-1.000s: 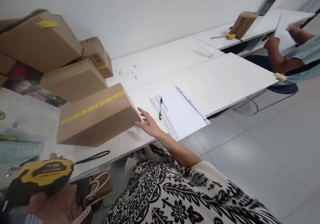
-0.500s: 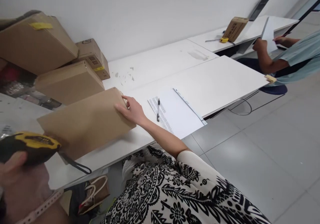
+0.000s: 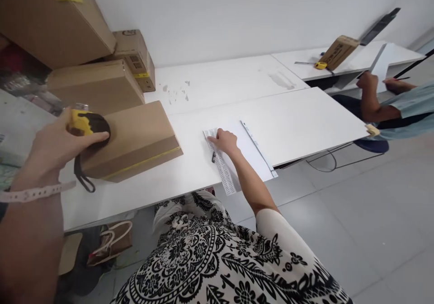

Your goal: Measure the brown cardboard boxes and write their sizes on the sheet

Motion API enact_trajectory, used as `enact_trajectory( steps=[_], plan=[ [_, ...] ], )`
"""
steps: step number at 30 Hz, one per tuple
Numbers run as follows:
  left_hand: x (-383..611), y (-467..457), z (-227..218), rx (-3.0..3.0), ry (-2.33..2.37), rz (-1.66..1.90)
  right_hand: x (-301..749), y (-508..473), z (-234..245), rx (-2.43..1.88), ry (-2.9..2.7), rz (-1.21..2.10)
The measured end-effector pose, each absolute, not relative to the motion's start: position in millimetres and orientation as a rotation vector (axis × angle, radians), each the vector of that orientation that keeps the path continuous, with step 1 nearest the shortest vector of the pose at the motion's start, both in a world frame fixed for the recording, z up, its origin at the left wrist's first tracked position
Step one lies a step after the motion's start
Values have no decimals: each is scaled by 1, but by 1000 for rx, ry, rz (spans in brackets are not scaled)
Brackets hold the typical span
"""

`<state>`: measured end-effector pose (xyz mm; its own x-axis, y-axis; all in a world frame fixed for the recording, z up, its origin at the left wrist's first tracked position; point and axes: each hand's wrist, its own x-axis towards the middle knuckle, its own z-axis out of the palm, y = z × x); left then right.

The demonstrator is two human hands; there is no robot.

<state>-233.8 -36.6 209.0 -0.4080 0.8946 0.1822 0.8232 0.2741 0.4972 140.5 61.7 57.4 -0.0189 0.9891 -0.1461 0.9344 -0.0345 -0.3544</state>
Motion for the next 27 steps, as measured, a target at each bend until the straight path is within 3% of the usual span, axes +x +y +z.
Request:
enact_trajectory(
  steps=[2,4,6,10,13,15,18,21,27],
  plan=[
    [-225,-28,215,1647,2485,505,144,57,48,-2079,-2162,575],
    [-217,-23,219,1662,2391,484,144,55,41,-2005,-2216,622],
    [-214,-23,220,1676,2242,609,145,57,37,-1885,-2189,753],
    [-208,-39,200,1860,2235,838,169,59,38,-1395,-1669,1332],
    [-174,-61,159,2217,2221,1243,197,53,45,-936,-1239,1556],
    [-130,-76,121,2469,1942,1456,211,45,47,-809,-1105,1559],
    [-53,-90,63,2573,1429,1226,218,34,42,-839,-1047,1476],
    [5,-85,18,2588,1286,785,211,28,28,-942,-1044,1388],
    [28,-64,-11,2604,1288,311,200,26,6,-1024,-1085,1455]
  ],
)
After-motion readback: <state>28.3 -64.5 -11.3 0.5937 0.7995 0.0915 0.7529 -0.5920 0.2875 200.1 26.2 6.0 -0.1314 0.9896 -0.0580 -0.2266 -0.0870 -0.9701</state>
